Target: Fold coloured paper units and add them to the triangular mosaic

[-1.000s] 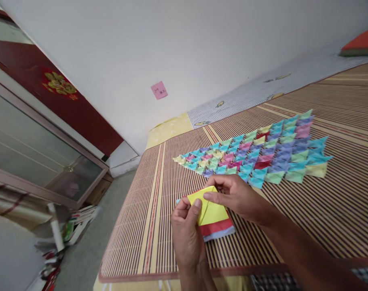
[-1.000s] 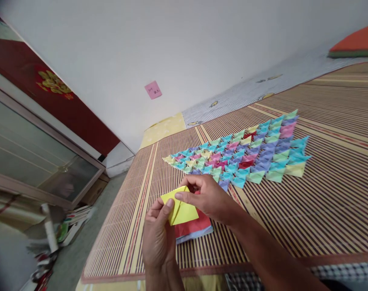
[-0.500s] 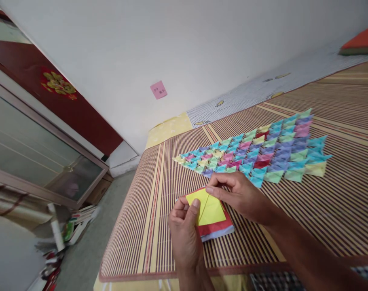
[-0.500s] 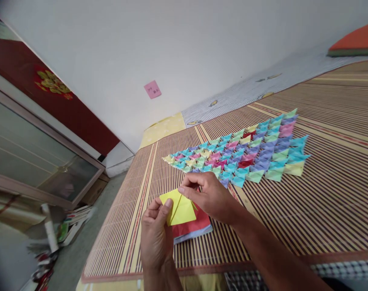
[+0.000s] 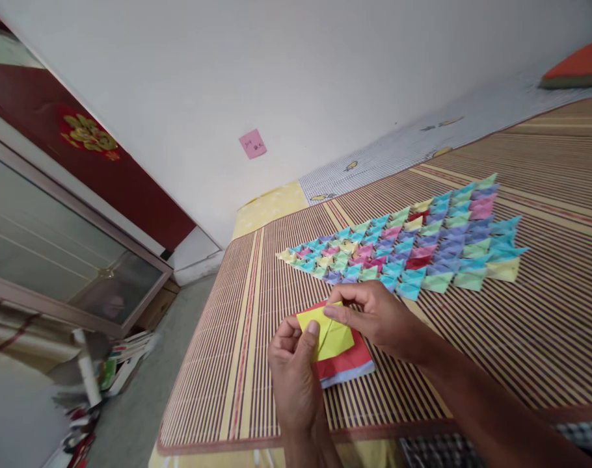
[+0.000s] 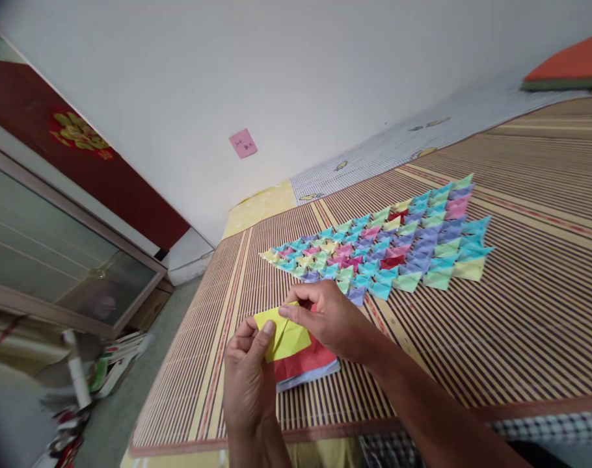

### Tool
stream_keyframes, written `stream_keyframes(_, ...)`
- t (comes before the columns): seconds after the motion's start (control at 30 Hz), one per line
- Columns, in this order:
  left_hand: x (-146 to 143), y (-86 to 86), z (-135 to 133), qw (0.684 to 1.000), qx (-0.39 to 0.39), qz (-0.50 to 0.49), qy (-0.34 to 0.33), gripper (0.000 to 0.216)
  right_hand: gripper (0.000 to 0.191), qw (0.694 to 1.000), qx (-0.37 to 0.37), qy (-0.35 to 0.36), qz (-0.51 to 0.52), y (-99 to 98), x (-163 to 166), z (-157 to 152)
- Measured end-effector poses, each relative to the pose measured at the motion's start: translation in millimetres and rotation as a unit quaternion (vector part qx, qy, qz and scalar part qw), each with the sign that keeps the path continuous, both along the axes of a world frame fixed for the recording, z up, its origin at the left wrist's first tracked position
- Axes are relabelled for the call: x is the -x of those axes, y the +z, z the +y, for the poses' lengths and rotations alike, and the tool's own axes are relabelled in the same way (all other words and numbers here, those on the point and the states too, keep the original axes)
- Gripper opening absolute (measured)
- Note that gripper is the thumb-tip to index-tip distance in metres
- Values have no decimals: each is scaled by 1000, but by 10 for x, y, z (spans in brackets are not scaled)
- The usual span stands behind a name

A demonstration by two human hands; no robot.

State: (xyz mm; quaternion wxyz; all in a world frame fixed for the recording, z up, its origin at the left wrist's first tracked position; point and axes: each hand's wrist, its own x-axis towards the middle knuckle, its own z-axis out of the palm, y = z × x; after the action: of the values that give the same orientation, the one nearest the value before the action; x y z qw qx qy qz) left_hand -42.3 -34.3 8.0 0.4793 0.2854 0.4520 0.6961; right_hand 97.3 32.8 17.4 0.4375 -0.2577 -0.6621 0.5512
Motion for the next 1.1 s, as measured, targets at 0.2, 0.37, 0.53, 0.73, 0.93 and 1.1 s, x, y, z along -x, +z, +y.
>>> stream_keyframes(0.2,46,-25,-15,996,16,12,-85,23,42,1000,-16,0,-18,3,-78,33)
stream_keyframes(0.37,62,-47,-31,985,30,93,-143,19,34,1000,27,-14,0,-24,-130,91)
stream_keyframes(0.53,30,-59,51,999,15,21,22,29,39,993,58,-65,78,-58,-112,171)
stream_keyframes(0.73,13,-84,87,994,12,-1,107,37,41,995,89,38,13,-125,60,100)
stream_keyframes(0.93,-9,-97,76,991,20,29,127,33,30,989,142,29,37,-231,204,65)
stream_keyframes(1.1,7,-98,86,995,14,-30,98,36,31,985,157,62,36,-269,180,92)
